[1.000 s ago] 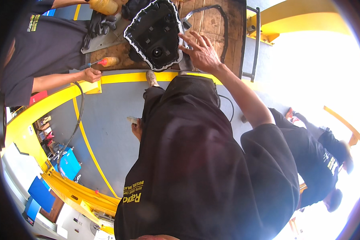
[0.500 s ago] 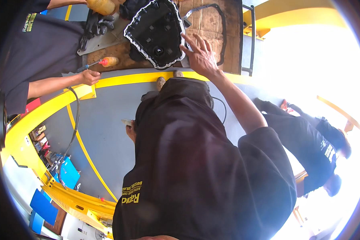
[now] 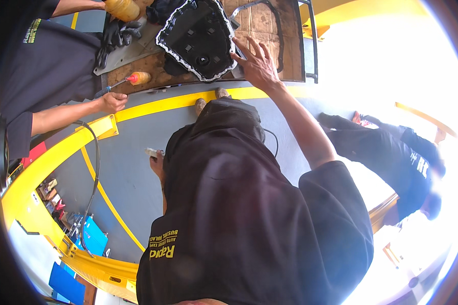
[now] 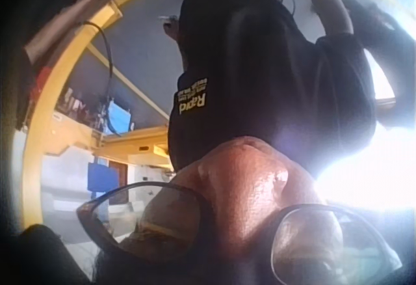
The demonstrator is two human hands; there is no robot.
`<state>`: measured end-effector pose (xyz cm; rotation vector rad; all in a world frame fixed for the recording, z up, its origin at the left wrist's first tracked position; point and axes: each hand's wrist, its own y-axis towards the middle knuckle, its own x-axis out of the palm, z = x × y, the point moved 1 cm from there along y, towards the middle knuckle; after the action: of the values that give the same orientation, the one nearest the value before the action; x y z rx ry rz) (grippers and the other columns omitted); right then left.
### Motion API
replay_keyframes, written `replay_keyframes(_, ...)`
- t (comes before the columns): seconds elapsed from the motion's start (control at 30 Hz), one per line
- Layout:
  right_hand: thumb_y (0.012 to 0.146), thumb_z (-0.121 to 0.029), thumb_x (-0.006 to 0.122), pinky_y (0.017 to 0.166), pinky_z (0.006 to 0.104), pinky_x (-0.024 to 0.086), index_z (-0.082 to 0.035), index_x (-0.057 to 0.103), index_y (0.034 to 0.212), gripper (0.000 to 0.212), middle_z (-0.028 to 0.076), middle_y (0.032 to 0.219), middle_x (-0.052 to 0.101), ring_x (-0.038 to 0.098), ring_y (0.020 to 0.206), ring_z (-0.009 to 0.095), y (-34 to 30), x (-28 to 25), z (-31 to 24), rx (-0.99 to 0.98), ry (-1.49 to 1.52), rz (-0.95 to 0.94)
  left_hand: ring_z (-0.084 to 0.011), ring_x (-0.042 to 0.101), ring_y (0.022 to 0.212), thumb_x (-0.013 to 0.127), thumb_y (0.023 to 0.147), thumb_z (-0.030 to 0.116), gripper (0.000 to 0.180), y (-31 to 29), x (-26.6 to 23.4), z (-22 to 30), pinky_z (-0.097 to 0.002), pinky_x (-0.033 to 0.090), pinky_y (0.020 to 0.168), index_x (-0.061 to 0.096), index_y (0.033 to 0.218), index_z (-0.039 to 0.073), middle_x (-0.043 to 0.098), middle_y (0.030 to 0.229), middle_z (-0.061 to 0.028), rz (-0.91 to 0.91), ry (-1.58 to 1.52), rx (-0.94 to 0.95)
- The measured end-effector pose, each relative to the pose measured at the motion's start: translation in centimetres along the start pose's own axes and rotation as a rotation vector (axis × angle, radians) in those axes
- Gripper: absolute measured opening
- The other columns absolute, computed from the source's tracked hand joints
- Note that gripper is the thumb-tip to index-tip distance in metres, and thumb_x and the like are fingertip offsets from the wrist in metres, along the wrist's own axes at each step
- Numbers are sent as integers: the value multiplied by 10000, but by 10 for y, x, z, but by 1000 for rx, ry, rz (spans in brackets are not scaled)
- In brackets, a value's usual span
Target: The person applies a bead of white sealant from a tube along the edge of a black automotive part resting on a wooden workbench. They use their finger to smooth the sealant along the perimeter.
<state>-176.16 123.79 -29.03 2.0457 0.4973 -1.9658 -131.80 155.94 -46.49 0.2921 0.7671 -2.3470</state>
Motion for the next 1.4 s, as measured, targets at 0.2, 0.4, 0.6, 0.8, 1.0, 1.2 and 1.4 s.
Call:
replay_keyframes(0.2,851,-15,666,1283,547,200,-320,671,1420,646,-7,1722,279,225,1583,314,-6,6,-6,88,-60,65,-176,662,885,688,1025,295,341,17,-9,3,-342,532,801,677,1096,-39,736,1025,-105,-24,-35,20)
replay_keyframes(0.4,842,18,600,1282,559,194,-315,694,1392,650,-9,1725,288,245,1582,333,-22,7,-12,106,-15,42,-188,668,877,700,1016,289,344,23,-26,-5,-350,537,792,670,1085,-46,734,1001,-114,-15,-15,-26)
replay_keyframes(0.6,843,31,587,1274,558,218,-297,700,1388,646,9,1715,311,273,1570,339,-16,14,-22,139,6,132,-217,667,846,714,1000,327,386,31,-44,-25,-378,527,781,682,1045,-54,741,964,-131,-7,93,34)
replay_keyframes(0.8,783,38,626,1250,598,249,-284,688,1402,701,13,1719,305,290,1562,345,-40,11,-37,167,14,71,-188,686,873,700,1016,289,359,37,-52,-28,-355,550,782,662,1102,-58,742,1014,-122,-39,110,-6)
replay_keyframes(1.0,832,50,605,1249,594,264,-288,660,1438,696,15,1710,305,262,1560,364,-42,19,-48,240,62,104,-198,699,923,707,1012,283,370,41,-50,-27,-353,560,831,647,1139,-59,743,1046,-127,-75,116,11)
replay_keyframes(1.2,776,-3,651,1234,568,278,-222,676,1408,669,40,1707,303,277,1548,392,-46,22,-65,281,120,233,-202,702,934,712,1010,281,375,47,-47,-16,-359,566,830,641,1149,-61,744,1062,-132,-125,123,40)
replay_keyframes(1.4,790,-35,663,1227,574,270,-221,684,1400,638,39,1708,300,274,1542,407,-41,24,-76,261,127,206,-214,704,922,710,1010,281,370,49,-46,-19,-367,569,818,642,1128,-64,744,1052,-141,-120,82,67)
